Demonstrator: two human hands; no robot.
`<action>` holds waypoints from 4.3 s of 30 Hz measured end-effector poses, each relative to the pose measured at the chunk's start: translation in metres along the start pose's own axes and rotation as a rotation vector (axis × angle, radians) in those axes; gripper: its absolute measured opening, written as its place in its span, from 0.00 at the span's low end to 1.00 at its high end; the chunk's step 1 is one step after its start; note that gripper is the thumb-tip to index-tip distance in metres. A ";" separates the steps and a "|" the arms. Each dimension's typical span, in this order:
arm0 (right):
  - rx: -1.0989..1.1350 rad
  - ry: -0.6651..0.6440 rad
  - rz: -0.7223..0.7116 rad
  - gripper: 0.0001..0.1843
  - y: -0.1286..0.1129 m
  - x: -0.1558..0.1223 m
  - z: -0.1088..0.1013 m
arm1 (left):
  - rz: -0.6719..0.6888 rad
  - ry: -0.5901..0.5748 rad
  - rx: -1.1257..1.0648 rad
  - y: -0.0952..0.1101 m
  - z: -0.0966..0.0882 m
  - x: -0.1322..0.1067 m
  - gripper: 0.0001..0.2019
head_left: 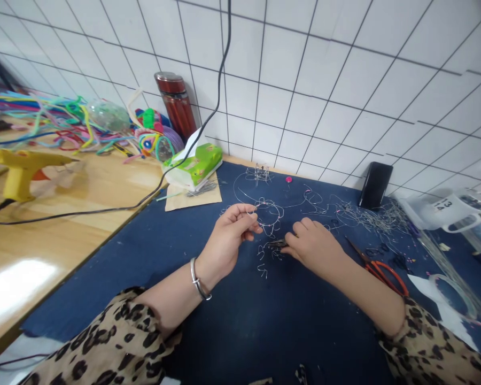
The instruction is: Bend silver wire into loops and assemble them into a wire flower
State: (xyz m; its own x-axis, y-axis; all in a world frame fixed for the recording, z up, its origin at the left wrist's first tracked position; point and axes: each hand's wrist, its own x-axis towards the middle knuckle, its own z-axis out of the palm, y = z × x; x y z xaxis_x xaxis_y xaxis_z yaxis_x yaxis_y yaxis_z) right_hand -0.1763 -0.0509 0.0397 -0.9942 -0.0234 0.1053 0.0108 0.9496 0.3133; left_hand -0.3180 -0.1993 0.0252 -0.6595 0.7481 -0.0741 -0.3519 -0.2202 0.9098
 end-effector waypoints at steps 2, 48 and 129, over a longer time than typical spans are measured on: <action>-0.009 -0.006 0.009 0.14 0.003 0.003 0.002 | 0.001 0.000 -0.007 0.001 0.000 -0.001 0.09; 0.049 0.023 0.208 0.13 0.012 -0.068 -0.014 | -0.112 -0.102 0.107 -0.014 0.008 -0.011 0.10; -0.058 0.183 0.236 0.14 0.021 -0.081 -0.004 | -0.384 -0.337 0.221 -0.019 0.020 -0.025 0.06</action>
State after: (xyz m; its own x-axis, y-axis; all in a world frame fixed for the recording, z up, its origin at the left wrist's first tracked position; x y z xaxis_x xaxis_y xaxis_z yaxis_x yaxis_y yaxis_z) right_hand -0.0955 -0.0305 0.0410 -0.9279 0.1348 0.3477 0.2503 0.9163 0.3127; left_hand -0.2811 -0.2014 0.0175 -0.2500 0.9155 -0.3153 -0.3531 0.2170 0.9101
